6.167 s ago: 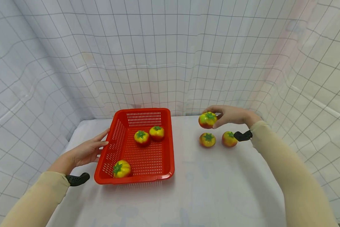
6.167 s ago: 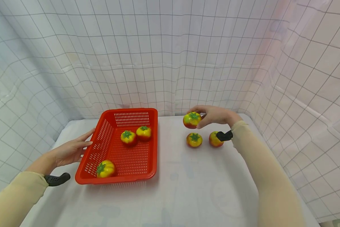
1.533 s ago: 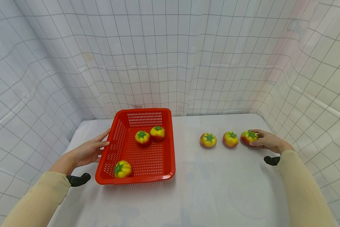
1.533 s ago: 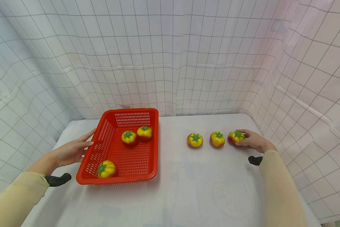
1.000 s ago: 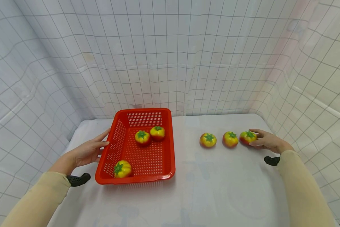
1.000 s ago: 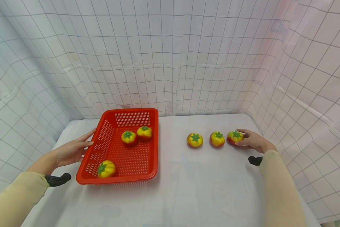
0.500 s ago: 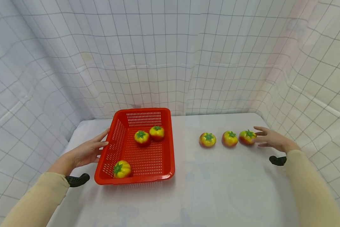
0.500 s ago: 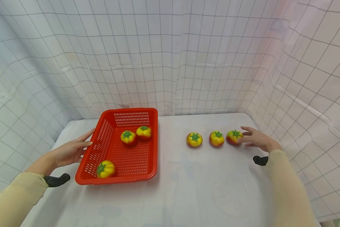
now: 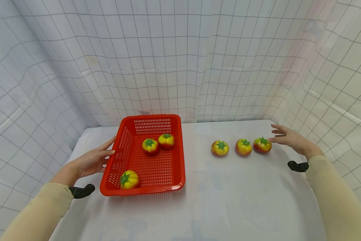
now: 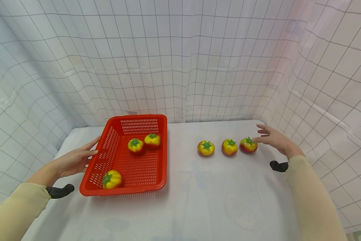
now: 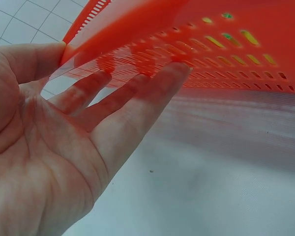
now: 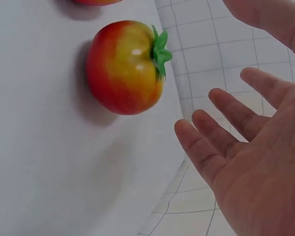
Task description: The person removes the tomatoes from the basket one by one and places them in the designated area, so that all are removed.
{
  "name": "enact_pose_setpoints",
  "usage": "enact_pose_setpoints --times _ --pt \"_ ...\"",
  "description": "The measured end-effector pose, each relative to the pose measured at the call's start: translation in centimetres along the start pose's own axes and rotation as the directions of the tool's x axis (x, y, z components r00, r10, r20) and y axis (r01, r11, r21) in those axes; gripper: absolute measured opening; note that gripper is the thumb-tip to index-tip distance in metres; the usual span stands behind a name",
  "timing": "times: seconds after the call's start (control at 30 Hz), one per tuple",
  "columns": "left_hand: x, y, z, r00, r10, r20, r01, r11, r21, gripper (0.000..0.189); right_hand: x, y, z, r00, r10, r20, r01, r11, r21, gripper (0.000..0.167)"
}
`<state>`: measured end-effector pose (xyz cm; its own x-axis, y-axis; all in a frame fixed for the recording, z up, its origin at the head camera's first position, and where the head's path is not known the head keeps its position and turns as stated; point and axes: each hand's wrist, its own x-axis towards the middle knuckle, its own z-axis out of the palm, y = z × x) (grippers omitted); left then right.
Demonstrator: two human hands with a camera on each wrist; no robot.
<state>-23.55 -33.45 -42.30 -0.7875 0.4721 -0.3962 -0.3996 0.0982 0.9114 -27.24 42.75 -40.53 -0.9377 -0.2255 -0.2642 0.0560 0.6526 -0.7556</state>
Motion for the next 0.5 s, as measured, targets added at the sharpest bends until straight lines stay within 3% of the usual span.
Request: enact_pose_setpoints --times 0.23,0.5 --pt "-0.1 0.1 0.2 1.0 -0.003 -0.011 0.003 1.0 0.0 0.071 0.4 -2.2 0.3 0.999 -0.041 -0.02 0.041 0.999 0.005 0.095" --pt "-0.1 0.2 0.1 1.0 -0.006 -0.019 0.006 1.0 -0.003 0.071 1.0 -5.5 2.5 0.991 -0.136 -0.004 0.136 0.991 -0.016 0.09"
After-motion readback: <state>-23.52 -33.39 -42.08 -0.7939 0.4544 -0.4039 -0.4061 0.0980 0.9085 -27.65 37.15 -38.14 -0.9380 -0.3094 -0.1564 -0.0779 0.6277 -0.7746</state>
